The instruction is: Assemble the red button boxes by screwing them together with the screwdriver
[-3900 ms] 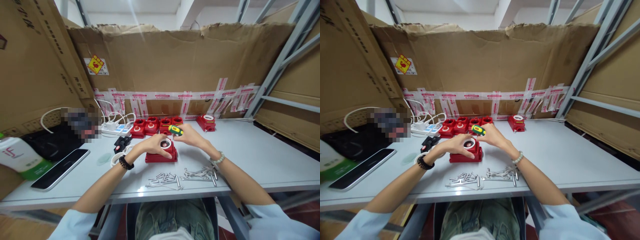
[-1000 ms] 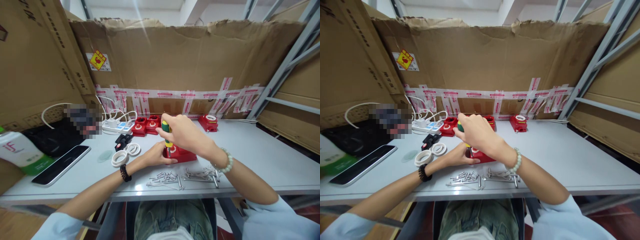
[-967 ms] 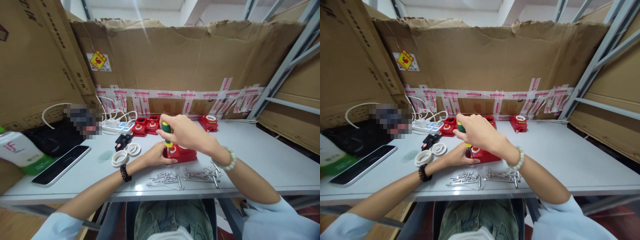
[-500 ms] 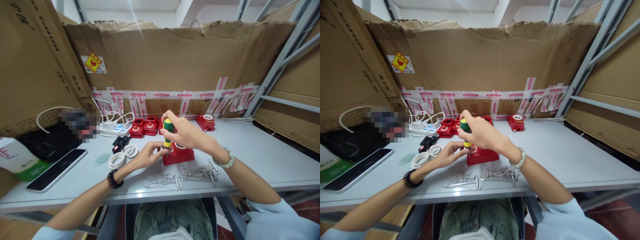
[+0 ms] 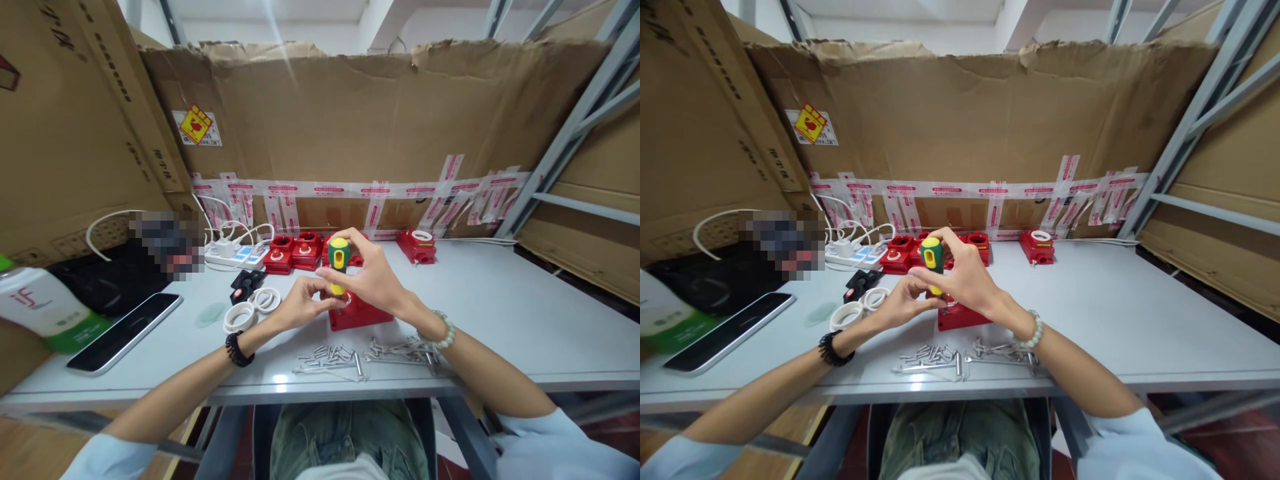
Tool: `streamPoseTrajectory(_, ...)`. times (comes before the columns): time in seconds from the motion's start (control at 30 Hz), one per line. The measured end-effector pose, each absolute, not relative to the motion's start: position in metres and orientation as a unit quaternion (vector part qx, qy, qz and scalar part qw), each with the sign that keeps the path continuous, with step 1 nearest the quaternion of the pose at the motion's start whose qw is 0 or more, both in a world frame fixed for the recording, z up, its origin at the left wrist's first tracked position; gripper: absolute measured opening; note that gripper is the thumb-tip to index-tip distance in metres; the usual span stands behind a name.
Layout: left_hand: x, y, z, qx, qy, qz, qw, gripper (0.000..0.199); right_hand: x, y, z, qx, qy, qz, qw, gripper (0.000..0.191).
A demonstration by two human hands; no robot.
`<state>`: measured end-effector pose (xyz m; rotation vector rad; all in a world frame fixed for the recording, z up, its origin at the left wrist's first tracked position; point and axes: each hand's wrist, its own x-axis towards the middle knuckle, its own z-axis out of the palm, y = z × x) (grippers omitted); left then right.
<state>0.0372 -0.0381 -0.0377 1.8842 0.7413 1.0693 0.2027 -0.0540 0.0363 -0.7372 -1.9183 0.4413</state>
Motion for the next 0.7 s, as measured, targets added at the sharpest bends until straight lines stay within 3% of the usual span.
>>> streamPoseTrajectory(0.13,0.039,-0.037,-0.039,0.742,0.305,0.424,0.42,0.021,0.201,-0.055,0.035,-0.299,-0.761,0.224,0.53,0.033)
streamPoseTrajectory(0.33,0.04,-0.039,-0.039,0.789,0.281,0.385,0.388,0.024,0.207,-0.052,0.042,-0.249,-0.78,0.379,0.432,0.043)
streamPoseTrajectory(0.47,0.034,-0.038,-0.036,0.823,0.248,0.345,0.378,0.028,0.211,-0.05,0.04,-0.233,-0.77,0.426,0.413,0.043)
streamPoseTrajectory(0.57,0.033,-0.037,-0.033,0.829,0.255,0.342,0.362,0.03,0.211,-0.05,0.034,-0.266,-0.776,0.37,0.436,0.039)
streamPoseTrajectory(0.7,0.038,-0.036,-0.034,0.818,0.271,0.368,0.351,0.031,0.209,-0.055,0.033,-0.369,-0.78,0.199,0.465,0.041)
